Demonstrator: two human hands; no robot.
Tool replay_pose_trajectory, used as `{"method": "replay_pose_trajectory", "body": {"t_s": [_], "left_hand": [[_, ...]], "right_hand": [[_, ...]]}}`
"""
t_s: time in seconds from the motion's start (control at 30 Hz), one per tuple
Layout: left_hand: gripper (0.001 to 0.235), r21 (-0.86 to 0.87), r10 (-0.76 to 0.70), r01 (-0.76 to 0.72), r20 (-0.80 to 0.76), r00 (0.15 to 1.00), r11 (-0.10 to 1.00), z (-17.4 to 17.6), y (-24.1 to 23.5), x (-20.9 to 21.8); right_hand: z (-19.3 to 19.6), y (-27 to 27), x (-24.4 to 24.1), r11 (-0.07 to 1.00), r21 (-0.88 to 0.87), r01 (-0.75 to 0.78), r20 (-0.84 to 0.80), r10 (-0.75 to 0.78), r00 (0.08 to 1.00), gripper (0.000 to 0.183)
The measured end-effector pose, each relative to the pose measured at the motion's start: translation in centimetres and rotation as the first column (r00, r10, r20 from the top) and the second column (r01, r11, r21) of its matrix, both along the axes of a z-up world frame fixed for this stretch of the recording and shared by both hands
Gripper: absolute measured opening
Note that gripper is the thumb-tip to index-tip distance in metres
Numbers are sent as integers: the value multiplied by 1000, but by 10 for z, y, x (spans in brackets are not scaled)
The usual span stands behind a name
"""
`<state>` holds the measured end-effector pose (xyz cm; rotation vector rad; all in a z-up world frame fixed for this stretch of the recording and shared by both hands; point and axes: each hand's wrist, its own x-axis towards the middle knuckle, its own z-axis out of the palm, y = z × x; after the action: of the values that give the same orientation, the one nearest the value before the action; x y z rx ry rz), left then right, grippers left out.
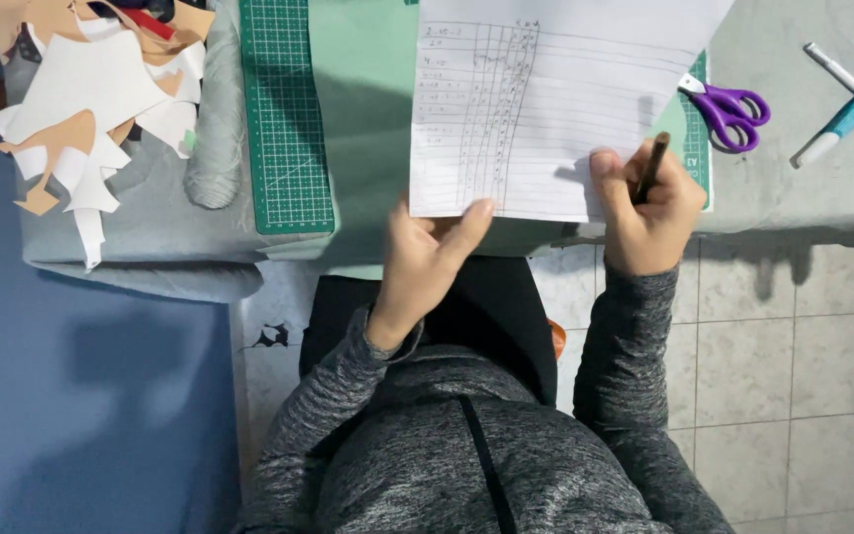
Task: Tracing eyewear-shaped templates onto green synthetic leather using a pencil on a cutting mat.
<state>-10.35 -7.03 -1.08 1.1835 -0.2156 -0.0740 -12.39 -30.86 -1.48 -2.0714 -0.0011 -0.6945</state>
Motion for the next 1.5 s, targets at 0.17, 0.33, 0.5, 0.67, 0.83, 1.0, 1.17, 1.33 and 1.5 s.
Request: {"method": "replay_pose_trajectory", "body": {"t_s": [0.17, 0.33, 0.5, 0.67, 0.83, 1.0, 1.17, 1.33, 1.5], "left_hand": [[59, 274, 54, -86, 122, 991, 958, 10, 26, 17], [50, 755, 35, -386, 436, 899, 530, 3, 28, 28], [25, 772, -14, -545, 580, 814, 327, -9, 21, 26], [19, 740, -22, -579, 622, 782, 341, -28, 24, 31], [21, 739, -33, -581, 627, 779, 340, -34, 26, 32], [19, 732, -24, -573, 624, 781, 368, -27, 26, 31], [21, 731, -24, -577, 626, 779, 364, -27, 27, 32], [22, 735, -32, -576, 626, 779, 359, -28, 27, 32], [22, 737, -30, -569, 620, 784, 366, -25, 27, 31]], "right_hand": [[-9, -7, 30, 989, -130, -75, -67, 66, 996, 30], [15, 4, 42, 949, -310, 63, 90, -37, 995, 31], [-7, -19, 36, 957, 244, -154, 445, 30, 895, 60], [-12, 29, 53, 856, 487, -171, 80, 151, 985, 34], [-36, 52, 63, 860, 385, -335, 87, 327, 941, 16], [-34, 62, 70, 857, 314, -409, -52, 445, 894, 19], [-39, 60, 68, 892, 211, -401, -90, 426, 900, 32], [-46, 57, 64, 923, 90, -373, -87, 380, 921, 25], [-41, 60, 64, 918, 107, -382, -127, 394, 910, 24]]}}
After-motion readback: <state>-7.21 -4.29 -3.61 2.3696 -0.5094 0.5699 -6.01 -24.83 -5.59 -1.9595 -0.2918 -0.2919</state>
